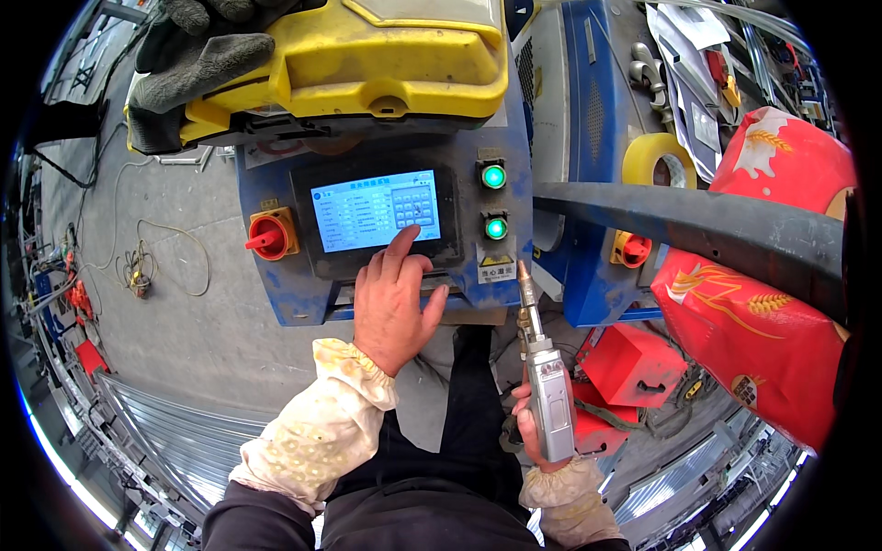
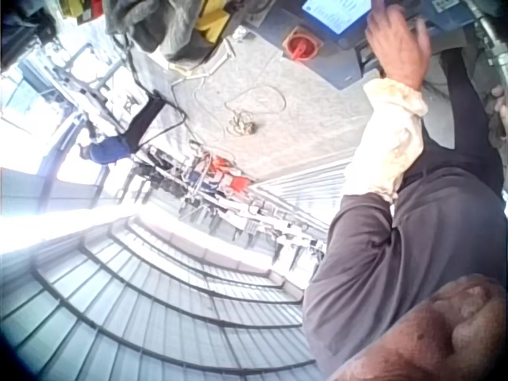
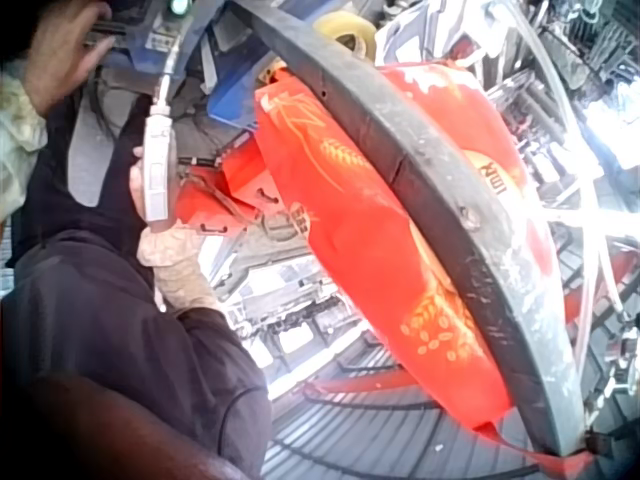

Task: The person operates a welding machine's touchscreen to set parameters, then uses a handheld welding torch to weld seams on stacked metal frames. The person adjusts the torch tip and performs short welds on the metal pieces.

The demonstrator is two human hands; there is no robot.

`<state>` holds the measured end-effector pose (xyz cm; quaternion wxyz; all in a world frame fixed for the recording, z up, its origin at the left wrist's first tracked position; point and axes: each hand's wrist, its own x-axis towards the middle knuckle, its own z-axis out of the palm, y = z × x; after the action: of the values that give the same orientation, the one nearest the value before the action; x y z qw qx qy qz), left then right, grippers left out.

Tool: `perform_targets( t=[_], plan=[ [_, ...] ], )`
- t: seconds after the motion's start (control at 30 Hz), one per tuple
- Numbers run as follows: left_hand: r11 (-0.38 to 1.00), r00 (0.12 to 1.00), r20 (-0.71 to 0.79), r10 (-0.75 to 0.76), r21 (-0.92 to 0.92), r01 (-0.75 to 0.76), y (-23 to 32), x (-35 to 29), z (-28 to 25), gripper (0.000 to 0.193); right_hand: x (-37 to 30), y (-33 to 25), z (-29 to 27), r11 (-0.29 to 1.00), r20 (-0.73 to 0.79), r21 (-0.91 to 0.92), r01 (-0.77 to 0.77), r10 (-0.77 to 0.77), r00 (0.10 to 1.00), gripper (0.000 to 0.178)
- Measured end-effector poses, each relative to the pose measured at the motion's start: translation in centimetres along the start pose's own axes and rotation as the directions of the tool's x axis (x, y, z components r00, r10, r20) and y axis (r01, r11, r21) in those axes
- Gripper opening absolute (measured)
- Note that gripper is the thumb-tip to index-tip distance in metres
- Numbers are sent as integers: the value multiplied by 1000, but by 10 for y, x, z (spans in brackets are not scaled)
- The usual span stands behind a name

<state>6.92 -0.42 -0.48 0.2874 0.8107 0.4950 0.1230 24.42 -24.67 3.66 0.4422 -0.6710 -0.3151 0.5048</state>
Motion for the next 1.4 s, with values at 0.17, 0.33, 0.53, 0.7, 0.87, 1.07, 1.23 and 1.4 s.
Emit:
perform_targets(
  t=[0.17, 0.33, 0.53, 0.7, 0.87, 1.07, 1.23, 1.4],
  plan=[
    [1000, 1000, 25, 10, 26, -11, 4, 7, 0, 34, 0, 0, -1, 999, 4, -28, 17, -17, 1000, 84],
    [998, 999, 36, 3, 62, -5, 5, 10, 1, 34, 0, 0, -2, 1000, -2, -28, 2, -2, 1000, 83],
    [999, 1000, 3, 15, 36, -15, 2, -1, 2, 34, -2, -2, -1, 999, -26, -19, -33, 33, 999, 82],
    [999, 1000, -7, 26, 33, -26, -1, -6, 2, 35, -4, 1, -2, 999, -33, -30, -21, 20, 999, 81],
    [1000, 1000, 7, 28, 10, -28, -1, -10, 1, 36, -3, -5, -1, 999, -21, -18, -32, 32, 999, 81],
    [999, 999, 20, 33, 0, -33, -1, -13, 2, 36, -5, -3, -1, 999, -8, -31, -23, 23, 1000, 82],
    [999, 999, 30, 33, -11, -33, -1, -14, 4, 36, -5, 1, -1, 1000, -10, -29, -4, 3, 1000, 83],
    [999, 999, 36, 34, -6, -34, -1, -14, 3, 36, -5, -1, -1, 999, -13, -29, -29, 29, 999, 83]
  ],
)
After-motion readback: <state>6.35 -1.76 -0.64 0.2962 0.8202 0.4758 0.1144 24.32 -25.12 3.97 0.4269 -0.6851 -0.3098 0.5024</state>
